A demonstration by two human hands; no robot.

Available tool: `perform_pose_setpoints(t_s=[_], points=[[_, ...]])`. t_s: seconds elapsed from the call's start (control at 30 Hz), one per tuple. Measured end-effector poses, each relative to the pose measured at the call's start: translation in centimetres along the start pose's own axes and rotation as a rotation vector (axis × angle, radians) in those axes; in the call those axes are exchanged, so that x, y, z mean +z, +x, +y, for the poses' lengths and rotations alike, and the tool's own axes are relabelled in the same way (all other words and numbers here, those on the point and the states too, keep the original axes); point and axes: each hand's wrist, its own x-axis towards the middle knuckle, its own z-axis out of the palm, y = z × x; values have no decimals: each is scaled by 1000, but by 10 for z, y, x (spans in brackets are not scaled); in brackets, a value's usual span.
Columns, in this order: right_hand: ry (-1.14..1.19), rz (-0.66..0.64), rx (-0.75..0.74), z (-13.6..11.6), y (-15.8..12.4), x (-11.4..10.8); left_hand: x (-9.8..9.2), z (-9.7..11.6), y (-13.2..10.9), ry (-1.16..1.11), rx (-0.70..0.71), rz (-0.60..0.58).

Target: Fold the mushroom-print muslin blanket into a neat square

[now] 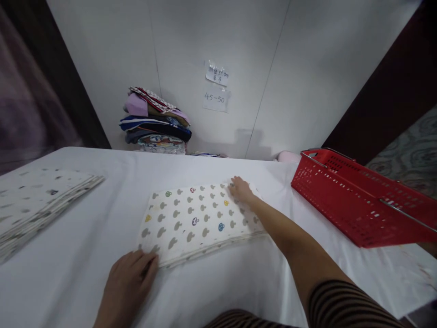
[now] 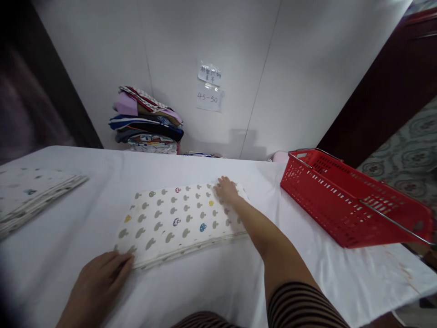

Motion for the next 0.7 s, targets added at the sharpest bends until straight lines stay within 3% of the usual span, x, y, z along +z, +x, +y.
perform_pose_setpoints(t_s=[0.1, 0.23, 0.5, 0.7], points=[[138, 40, 314, 44, -11, -19, 1, -3, 0, -11, -20, 6], [195, 15, 461, 80, -28, -31, 3, -8, 1, -7, -15, -3], [407, -180, 622, 82, -53, -39, -3, 1, 5, 60, -15, -5], [724, -266, 715, 84, -66, -42, -6, 8, 6, 56, 15, -59]])
